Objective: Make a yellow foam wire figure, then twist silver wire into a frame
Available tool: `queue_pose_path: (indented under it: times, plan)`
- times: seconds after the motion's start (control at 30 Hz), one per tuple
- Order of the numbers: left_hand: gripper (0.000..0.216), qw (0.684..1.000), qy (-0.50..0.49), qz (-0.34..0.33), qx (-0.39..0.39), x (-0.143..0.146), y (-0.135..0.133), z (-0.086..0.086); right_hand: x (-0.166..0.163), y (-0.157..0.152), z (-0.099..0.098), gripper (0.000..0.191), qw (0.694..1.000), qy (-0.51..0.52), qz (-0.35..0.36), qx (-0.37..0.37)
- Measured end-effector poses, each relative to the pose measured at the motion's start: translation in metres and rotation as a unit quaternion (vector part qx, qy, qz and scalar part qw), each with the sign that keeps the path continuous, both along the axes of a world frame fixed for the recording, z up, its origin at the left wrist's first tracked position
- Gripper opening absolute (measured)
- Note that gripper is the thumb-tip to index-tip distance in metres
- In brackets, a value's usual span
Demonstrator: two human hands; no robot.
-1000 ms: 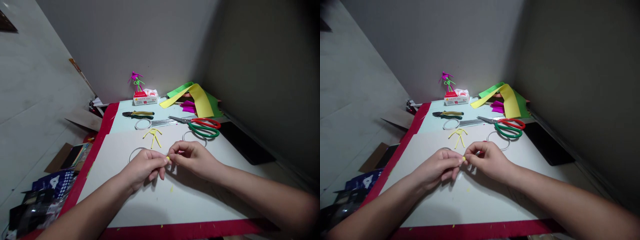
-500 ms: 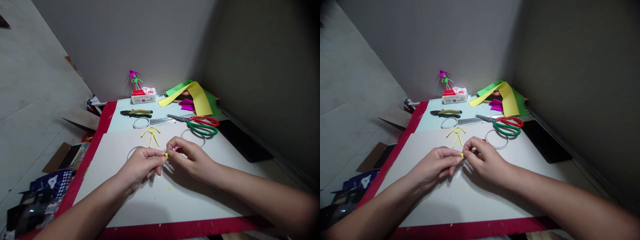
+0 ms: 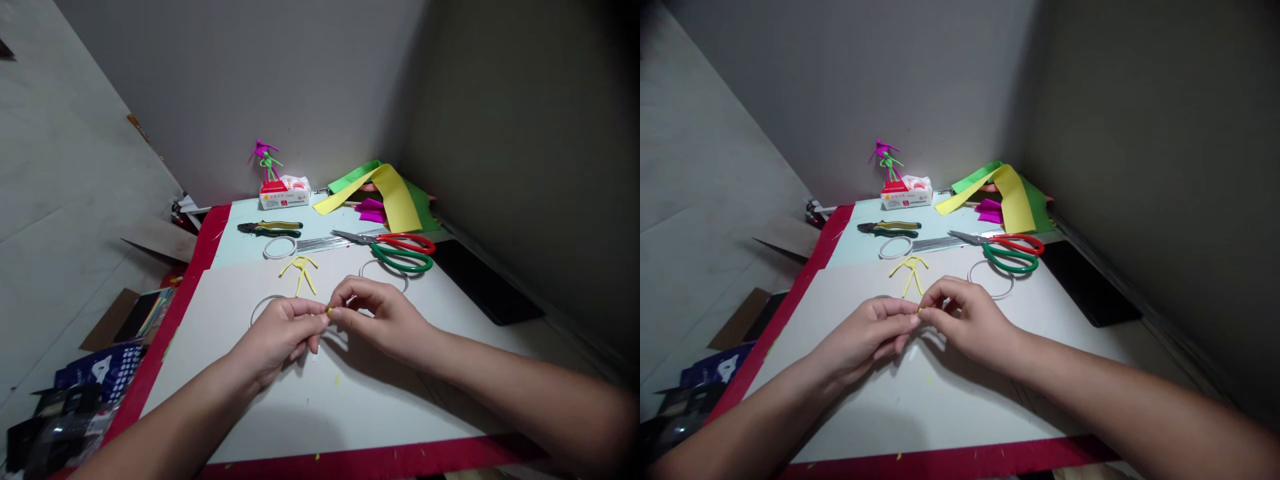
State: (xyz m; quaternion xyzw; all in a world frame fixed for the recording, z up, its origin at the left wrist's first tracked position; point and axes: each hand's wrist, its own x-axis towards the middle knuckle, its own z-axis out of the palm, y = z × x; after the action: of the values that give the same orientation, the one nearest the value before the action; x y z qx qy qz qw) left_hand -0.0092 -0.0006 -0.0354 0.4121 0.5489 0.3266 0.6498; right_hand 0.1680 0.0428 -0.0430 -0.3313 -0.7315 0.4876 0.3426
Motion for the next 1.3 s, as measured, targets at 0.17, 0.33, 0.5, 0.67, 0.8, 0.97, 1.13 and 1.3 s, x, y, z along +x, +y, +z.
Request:
queue_pose_path:
  times: [0.17, 0.33, 0.5, 0.67, 0.8, 0.97, 1.13, 1.3]
  plan:
    - [0.028, 0.998, 0.051, 0.023, 0.032, 0.003, -0.001, -0.003, 0.000, 0.004, -0.004, 0.016, 0.977, 0.052, 0.022, -0.206]
    - [0.026, 0.992, 0.100, 0.020, 0.069, 0.007, -0.004, -0.001, 0.001, 0.006, -0.006, 0.014, 0.933, 0.084, 0.047, -0.348]
    - [0.018, 0.996, 0.048, 0.039, 0.065, 0.008, -0.004, -0.002, 0.000, 0.004, -0.006, 0.011, 0.932, 0.104, 0.040, -0.344]
    - [0.020, 0.996, -0.002, 0.085, 0.025, 0.008, -0.002, 0.000, 0.000, -0.002, -0.003, 0.013, 0.963, 0.095, -0.002, -0.253]
    - [0.024, 0.993, -0.010, 0.112, 0.032, 0.010, -0.002, 0.002, 0.000, -0.008, 0.001, 0.008, 0.994, 0.037, -0.058, -0.086]
    - [0.020, 0.992, -0.037, 0.109, 0.047, 0.009, -0.002, -0.003, -0.004, -0.010, 0.001, 0.008, 0.997, 0.022, -0.064, -0.034]
    - [0.012, 0.993, -0.092, 0.071, 0.024, 0.005, -0.001, -0.005, -0.001, -0.004, -0.001, 0.011, 0.994, 0.033, -0.025, -0.102]
    - [0.017, 0.997, -0.059, 0.038, 0.027, 0.006, -0.001, -0.002, 0.002, 0.006, -0.007, 0.016, 0.956, 0.100, 0.078, -0.266]
